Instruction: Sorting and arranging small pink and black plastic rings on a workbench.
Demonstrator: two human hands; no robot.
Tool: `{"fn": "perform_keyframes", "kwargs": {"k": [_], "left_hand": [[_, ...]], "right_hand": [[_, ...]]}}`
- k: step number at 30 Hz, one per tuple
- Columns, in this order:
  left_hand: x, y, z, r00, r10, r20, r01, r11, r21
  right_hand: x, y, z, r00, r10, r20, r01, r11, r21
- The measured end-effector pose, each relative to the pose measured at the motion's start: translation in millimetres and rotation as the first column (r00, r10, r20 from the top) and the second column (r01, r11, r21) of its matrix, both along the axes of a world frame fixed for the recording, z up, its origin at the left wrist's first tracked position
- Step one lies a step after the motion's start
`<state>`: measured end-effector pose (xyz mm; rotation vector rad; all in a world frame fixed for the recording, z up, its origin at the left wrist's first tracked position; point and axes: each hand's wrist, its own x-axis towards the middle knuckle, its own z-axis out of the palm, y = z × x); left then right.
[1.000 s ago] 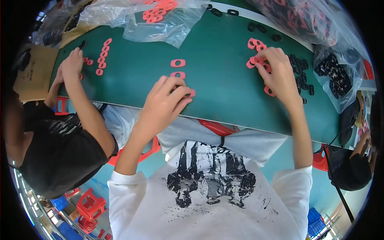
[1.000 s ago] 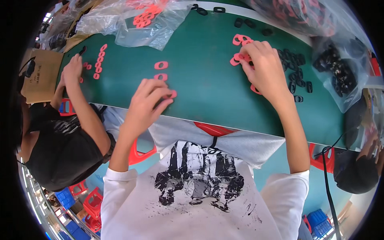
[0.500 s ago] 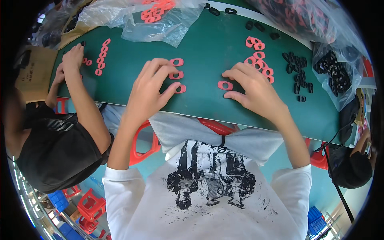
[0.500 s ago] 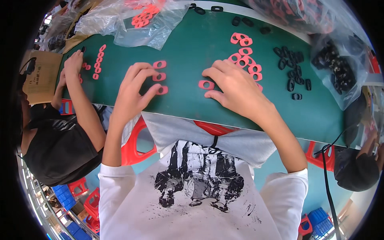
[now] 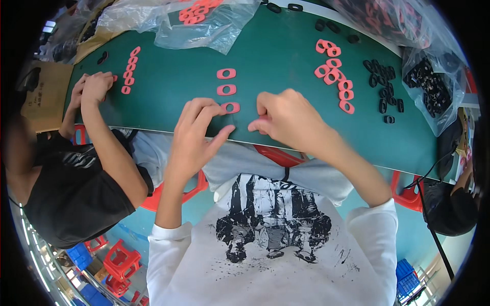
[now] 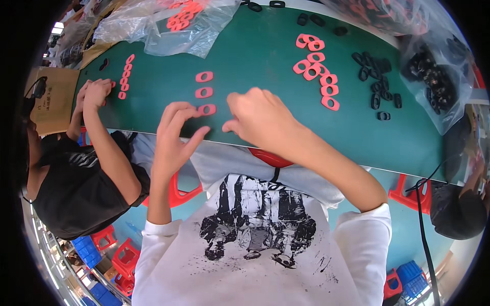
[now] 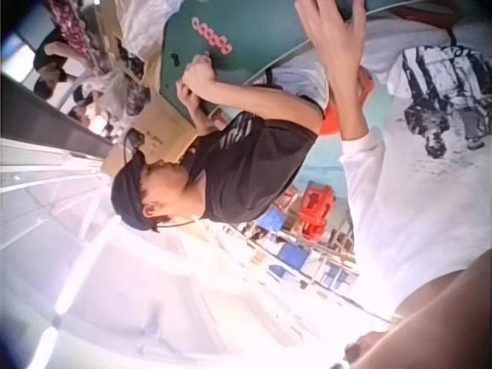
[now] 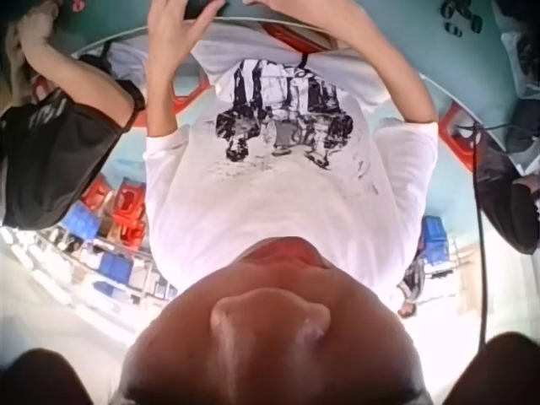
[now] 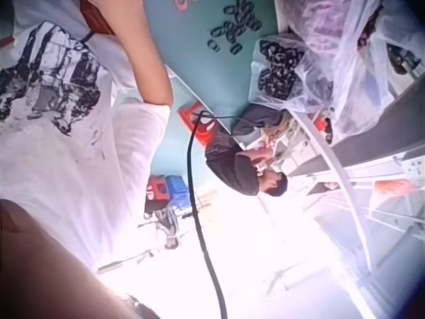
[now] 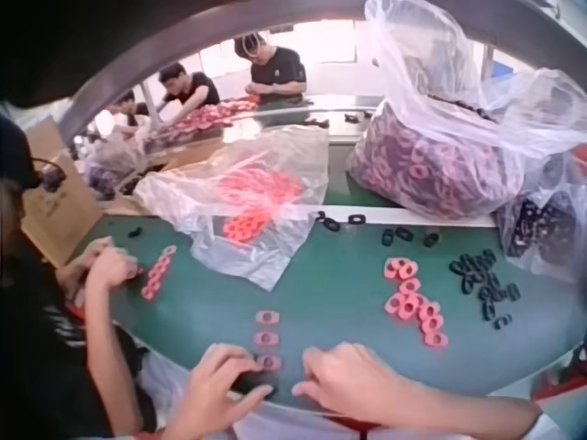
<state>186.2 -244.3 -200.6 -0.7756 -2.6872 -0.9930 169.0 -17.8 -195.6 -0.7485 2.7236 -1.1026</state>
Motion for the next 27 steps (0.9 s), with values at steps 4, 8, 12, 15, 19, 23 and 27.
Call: {"fn": "perform_keyframes", "kwargs": {"k": [4,8,12,15,19,23,27], "left_hand": [[-8,-2,-10,1.000,-0.010,-0.012,0.010,1.000,0.030],[-2,6,-4,1.000,-0.024,-0.001,0.024,0.997,0.078],[10,26,-7,0.993,-0.047,-0.106,0.044,0.999,-0.029],[9,31,-14,0.986,-0.084,-0.141,0.083,0.996,-0.018],[8,27,-14,0.987,-0.095,-0.126,0.088,0.994,-0.063],[9,7,-6,0.987,-0.101,-0.122,0.087,0.990,-0.110],[8,-10,-7,0.989,-0.033,-0.143,0.016,0.993,-0.118]], "right_hand": [[-11,-12,9,0.963,-0.049,0.264,0.045,0.999,0.020],[-8,-9,12,0.854,-0.130,0.504,0.216,0.969,-0.117],[0,17,2,0.985,0.014,0.172,0.018,0.983,-0.184],[14,11,-4,0.990,0.077,-0.117,-0.086,0.994,-0.070],[18,2,-16,0.990,-0.004,-0.138,0.003,1.000,-0.004],[26,1,-11,0.973,0.039,-0.229,-0.047,0.998,-0.029],[40,73,-7,0.831,-0.316,-0.457,0.305,0.947,-0.100]]}}
